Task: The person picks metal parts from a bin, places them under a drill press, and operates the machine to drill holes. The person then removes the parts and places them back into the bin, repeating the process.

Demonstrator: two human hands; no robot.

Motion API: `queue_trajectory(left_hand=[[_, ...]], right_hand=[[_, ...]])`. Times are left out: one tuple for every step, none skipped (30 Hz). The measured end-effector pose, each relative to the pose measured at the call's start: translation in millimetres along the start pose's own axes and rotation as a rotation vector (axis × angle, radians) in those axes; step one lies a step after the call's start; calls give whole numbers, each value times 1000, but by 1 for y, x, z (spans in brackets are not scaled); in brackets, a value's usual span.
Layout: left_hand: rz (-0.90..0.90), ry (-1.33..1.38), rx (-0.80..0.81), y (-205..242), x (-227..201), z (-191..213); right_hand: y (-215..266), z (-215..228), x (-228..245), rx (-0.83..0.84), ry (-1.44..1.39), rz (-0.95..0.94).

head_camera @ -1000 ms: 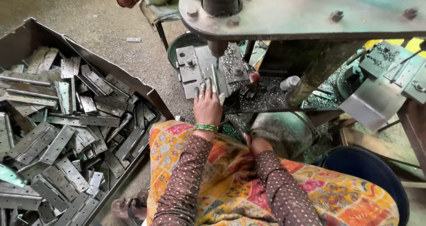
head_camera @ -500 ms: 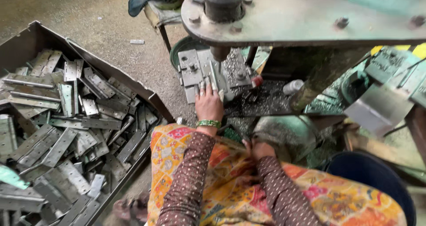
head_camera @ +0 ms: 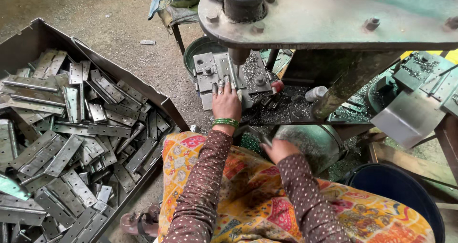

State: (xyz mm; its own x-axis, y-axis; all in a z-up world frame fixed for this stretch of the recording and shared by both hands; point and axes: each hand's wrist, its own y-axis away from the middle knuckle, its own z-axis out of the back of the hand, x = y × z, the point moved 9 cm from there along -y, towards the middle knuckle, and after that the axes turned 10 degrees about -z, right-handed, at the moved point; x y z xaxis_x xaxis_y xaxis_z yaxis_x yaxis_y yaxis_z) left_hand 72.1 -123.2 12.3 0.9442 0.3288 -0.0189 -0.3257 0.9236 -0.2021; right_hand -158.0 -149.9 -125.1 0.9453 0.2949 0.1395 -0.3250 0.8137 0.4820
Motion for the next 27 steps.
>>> queue_trajectory(left_hand=[[-20, -40, -30, -1, 0, 3], [-42, -81, -63, -3, -1, 6], [-38, -39, -108, -2, 0, 9], [-27, 3, -155, 0, 1, 13], [-16, 45, -201, 2, 2, 16], [-14, 43, -172, 11, 0, 10], [-12, 41, -144, 22, -1, 4], [-1, 38, -141, 22, 1, 5], [-10, 61, -164, 23, 1, 9], [-19, 88, -188, 20, 0, 12], [-28, 115, -212, 17, 0, 16], [-26, 98, -187, 13, 2, 16], [-24, 82, -163, 8, 5, 16], [-24, 66, -127, 8, 7, 13], [-11, 51, -144, 6, 11, 15], [-2, 38, -158, 2, 14, 15], [8, 26, -173, -2, 16, 16], [14, 32, -109, -8, 19, 9], [20, 39, -45, -14, 21, 3], [30, 44, 20, -18, 23, -4], [29, 16, -26, -21, 24, -1], [24, -12, -70, -22, 24, 1], [18, -40, -113, -22, 24, 3], [26, -23, -88, -26, 26, 0], [34, -5, -63, -30, 28, -1], [42, 10, -10, -19, 31, -7], [32, 54, -65, -8, 30, -2]], right_hand=[[2, -11, -4, -67, -47, 48], [3, -23, -9, -137, -94, 97], [0, -30, -14, -208, -142, 146], [-12, -38, -20, -221, -106, 124], [-23, -43, -24, -235, -70, 103], [-17, -59, -32, -233, -45, 65], [-6, -72, -33, -236, -32, 67], [-8, -64, -27, -262, -12, 83], [-5, -51, -20, -289, 9, 99], [-2, -41, -19, -226, -10, 64], [3, -29, -16, -163, -29, 28], [11, -17, -10, -94, -48, -4], [15, -1, -2, -62, 2, -18], [20, 13, 3, -19, 51, -35], [21, 24, 9, 23, 100, -52], [23, 30, 13, 47, 118, -55], [24, 30, 13, 72, 136, -58], [21, 29, 12, 90, 153, -61], [15, 28, 11, 65, 116, -40], [12, 18, 8, 41, 80, -16], [10, 4, 1, 18, 45, 8], [8, -12, -8, -22, -23, 21], [6, -30, -16, -61, -90, 34], [-5, -38, -23, -110, -153, 53], [-22, -44, -25, -138, -105, 66], [-24, -62, -26, -139, -61, 74], [-20, -78, -27, -141, -16, 84]])
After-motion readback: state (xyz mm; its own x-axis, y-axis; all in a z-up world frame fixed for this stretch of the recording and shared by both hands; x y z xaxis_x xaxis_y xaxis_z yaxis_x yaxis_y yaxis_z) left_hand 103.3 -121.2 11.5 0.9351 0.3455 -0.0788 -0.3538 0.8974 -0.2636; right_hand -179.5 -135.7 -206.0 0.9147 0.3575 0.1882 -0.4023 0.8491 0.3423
